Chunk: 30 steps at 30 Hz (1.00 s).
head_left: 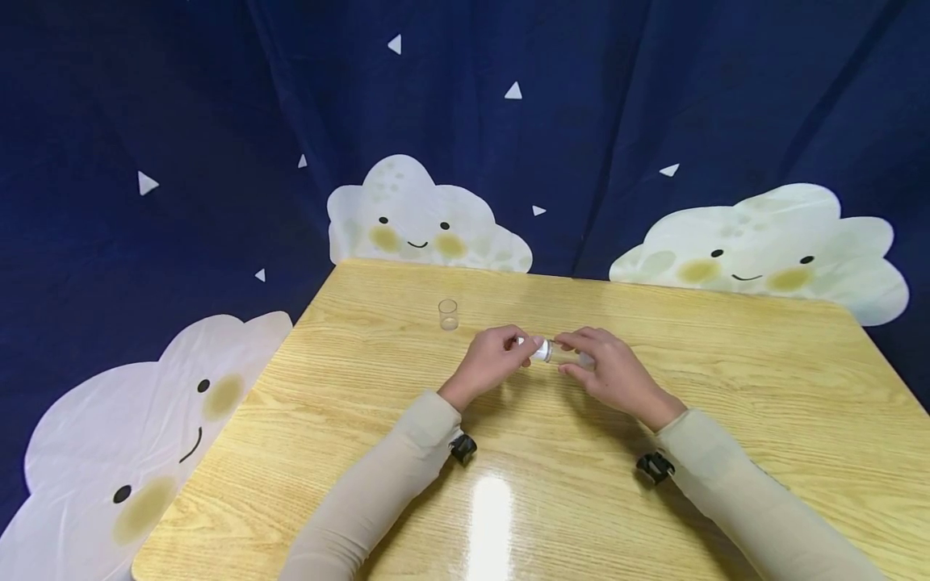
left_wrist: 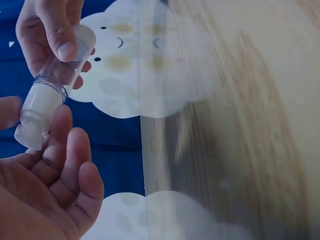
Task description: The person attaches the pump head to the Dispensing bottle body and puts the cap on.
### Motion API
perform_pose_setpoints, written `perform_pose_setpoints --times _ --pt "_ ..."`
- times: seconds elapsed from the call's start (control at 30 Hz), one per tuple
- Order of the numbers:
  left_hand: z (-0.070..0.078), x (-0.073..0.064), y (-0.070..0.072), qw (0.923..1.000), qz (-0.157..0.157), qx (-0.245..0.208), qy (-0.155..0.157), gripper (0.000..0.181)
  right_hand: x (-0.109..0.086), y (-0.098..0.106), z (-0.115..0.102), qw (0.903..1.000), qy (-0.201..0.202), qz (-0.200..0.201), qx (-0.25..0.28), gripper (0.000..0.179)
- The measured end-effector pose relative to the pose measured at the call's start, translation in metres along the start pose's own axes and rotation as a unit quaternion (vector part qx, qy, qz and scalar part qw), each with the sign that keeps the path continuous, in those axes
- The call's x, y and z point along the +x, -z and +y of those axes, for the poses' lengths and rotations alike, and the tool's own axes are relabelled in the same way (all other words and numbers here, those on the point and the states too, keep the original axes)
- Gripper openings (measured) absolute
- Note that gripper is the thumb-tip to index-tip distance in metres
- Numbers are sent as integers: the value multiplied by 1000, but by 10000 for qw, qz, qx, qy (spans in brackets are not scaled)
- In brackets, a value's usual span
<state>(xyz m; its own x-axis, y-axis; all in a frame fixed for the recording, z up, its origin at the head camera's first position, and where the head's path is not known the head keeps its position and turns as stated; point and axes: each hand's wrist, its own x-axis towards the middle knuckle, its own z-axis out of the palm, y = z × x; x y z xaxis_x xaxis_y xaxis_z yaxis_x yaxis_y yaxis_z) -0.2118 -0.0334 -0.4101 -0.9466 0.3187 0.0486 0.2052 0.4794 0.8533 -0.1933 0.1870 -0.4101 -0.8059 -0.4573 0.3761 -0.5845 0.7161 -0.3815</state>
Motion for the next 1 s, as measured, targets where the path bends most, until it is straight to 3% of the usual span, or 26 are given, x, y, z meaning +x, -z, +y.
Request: perform_pose_setpoints --times 0.17,0.67,1.0 --pt "-2 0 -1 9999 -104 -25 -121 26 -1 -1 -1 10000 -1 -5 -20 39" --pt "-3 -2 1 9990 -17 67 -439 25 0 -5 0 9999 -52 -3 132 39" --pt "-4 -5 3 9952 -55 161 -962 22 1 -3 0 9983 -111 -159 549 38"
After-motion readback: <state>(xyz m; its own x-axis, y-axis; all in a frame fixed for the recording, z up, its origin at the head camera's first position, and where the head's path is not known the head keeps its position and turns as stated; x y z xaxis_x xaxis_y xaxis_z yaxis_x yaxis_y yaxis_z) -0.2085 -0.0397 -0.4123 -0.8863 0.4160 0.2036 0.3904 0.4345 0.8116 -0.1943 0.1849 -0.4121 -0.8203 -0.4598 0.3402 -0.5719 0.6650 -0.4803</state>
